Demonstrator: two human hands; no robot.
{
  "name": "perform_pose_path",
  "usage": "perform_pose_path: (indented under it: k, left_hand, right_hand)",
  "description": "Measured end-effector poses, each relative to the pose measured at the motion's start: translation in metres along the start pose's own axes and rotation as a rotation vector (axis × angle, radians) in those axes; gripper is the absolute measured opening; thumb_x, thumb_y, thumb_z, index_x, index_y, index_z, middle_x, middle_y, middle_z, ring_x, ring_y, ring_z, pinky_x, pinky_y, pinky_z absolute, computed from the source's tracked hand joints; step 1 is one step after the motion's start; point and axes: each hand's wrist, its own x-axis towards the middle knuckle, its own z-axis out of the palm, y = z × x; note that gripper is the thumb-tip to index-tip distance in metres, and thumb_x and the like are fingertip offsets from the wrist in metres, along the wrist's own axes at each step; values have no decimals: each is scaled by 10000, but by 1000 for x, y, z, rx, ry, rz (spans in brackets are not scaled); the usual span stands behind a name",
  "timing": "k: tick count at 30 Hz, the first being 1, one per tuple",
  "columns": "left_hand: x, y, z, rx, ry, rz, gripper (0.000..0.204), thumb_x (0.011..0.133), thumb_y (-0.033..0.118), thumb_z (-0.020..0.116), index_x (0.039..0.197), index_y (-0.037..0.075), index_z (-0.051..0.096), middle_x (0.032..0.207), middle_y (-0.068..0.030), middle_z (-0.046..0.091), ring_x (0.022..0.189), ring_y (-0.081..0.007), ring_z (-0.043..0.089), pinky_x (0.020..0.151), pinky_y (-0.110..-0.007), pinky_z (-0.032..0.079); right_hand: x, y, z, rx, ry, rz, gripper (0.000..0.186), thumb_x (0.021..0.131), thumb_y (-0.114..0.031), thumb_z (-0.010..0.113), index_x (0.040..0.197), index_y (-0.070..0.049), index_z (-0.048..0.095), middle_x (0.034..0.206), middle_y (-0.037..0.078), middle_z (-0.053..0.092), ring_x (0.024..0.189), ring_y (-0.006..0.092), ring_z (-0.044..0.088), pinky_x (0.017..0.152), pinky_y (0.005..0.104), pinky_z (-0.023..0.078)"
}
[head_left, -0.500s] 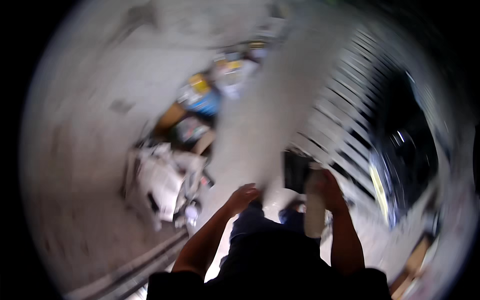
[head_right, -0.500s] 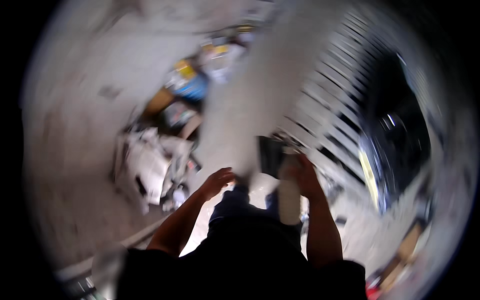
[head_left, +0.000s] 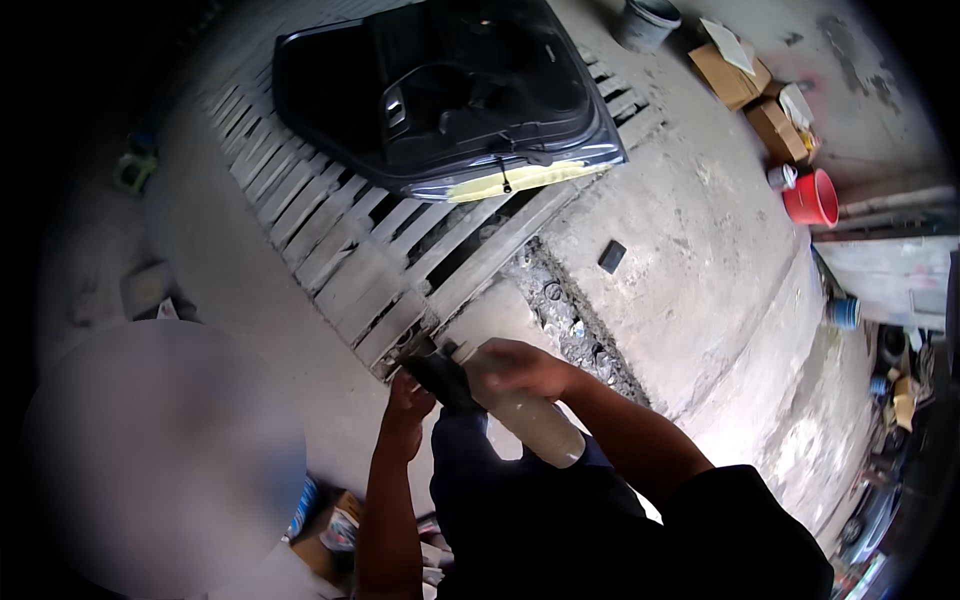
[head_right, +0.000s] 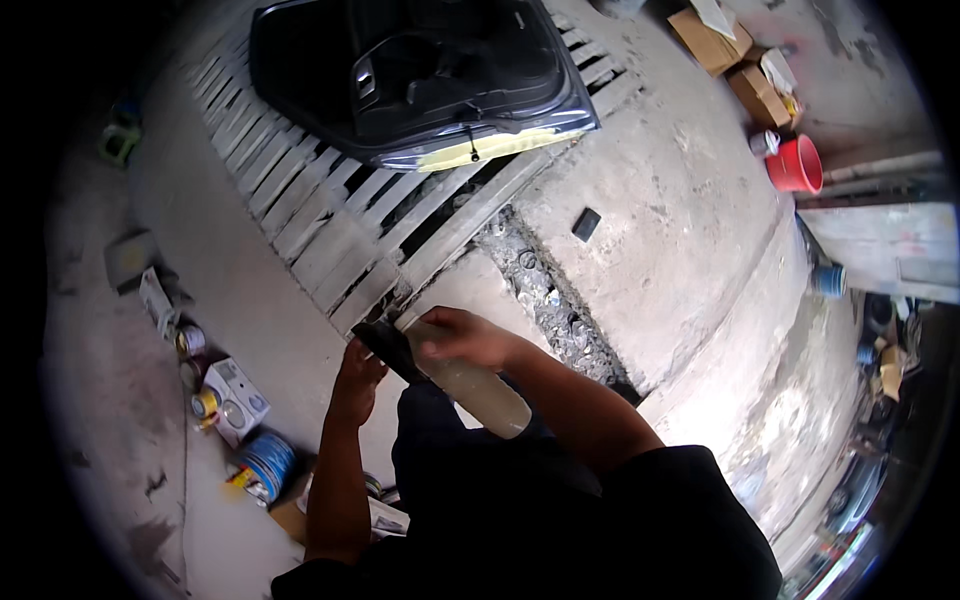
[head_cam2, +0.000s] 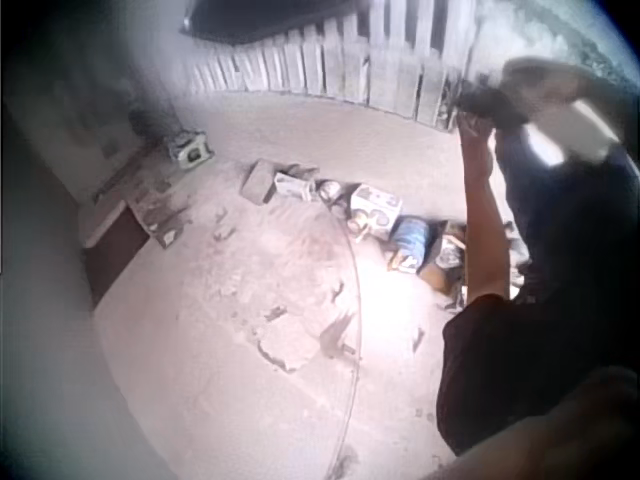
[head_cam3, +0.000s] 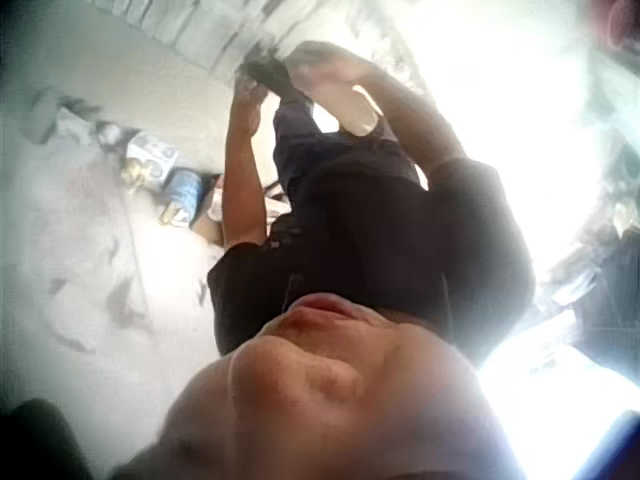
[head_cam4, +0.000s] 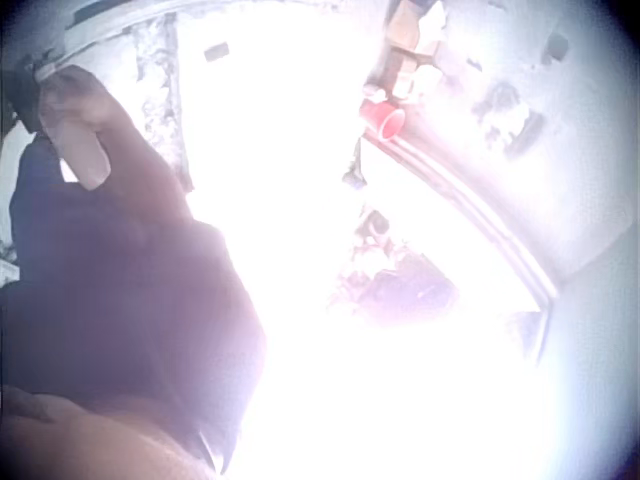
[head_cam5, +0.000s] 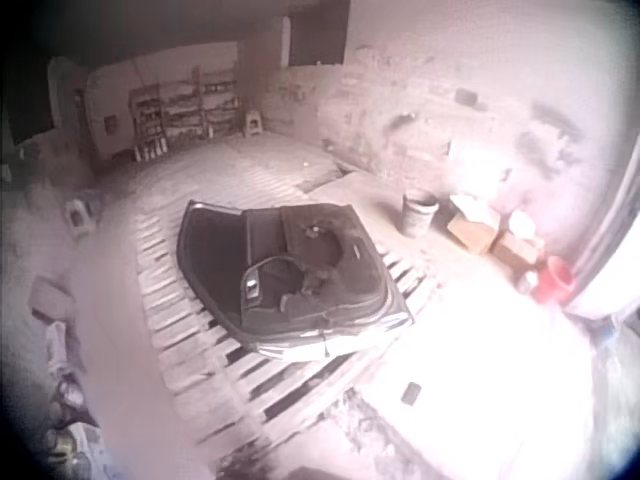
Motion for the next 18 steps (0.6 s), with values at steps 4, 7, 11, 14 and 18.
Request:
perform_pose_path:
  k: [4,7,11,14,18]
  left_hand:
    - [83,22,39,20,-251,-153,555,864,84,689,1370,21,472,1290,-62,573,1225,-173,517,1074,-344,370]
    - [145,14,48,83,-359,-216,511,866,60,678,1344,15,504,1263,-50,592,1184,-154,535,1051,-335,388]
    - [224,-4,29,125,-479,-306,568,847,69,702,1366,44,470,1268,-36,580,1208,-156,515,1060,-331,374]
    - [273,-9,25,41,-479,-436,586,830,100,740,1346,57,466,1262,-62,576,1172,-183,551,1016,-351,434]
    - [336,-34,-1,47,-571,-549,701,769,237,824,1329,47,447,1228,-84,587,1119,-210,594,944,-379,503]
  right_hand:
    - [-3,4,-57,306,170,-94,588,849,-337,754,1276,-21,501,1088,128,620,969,192,619,824,342,523]
    - [4,12,-86,446,332,-151,510,873,-317,723,1225,-12,516,1016,123,643,868,205,654,768,347,546]
    - [38,35,-118,575,434,-210,503,878,-357,703,1201,-13,530,991,141,655,842,223,663,746,351,555]
    - [72,56,-139,662,431,-232,570,864,-416,702,1222,-9,524,1003,152,658,864,232,665,778,350,546]
    - [129,89,-172,749,334,-247,655,837,-467,709,1257,-8,505,1029,169,660,900,238,668,789,349,540]
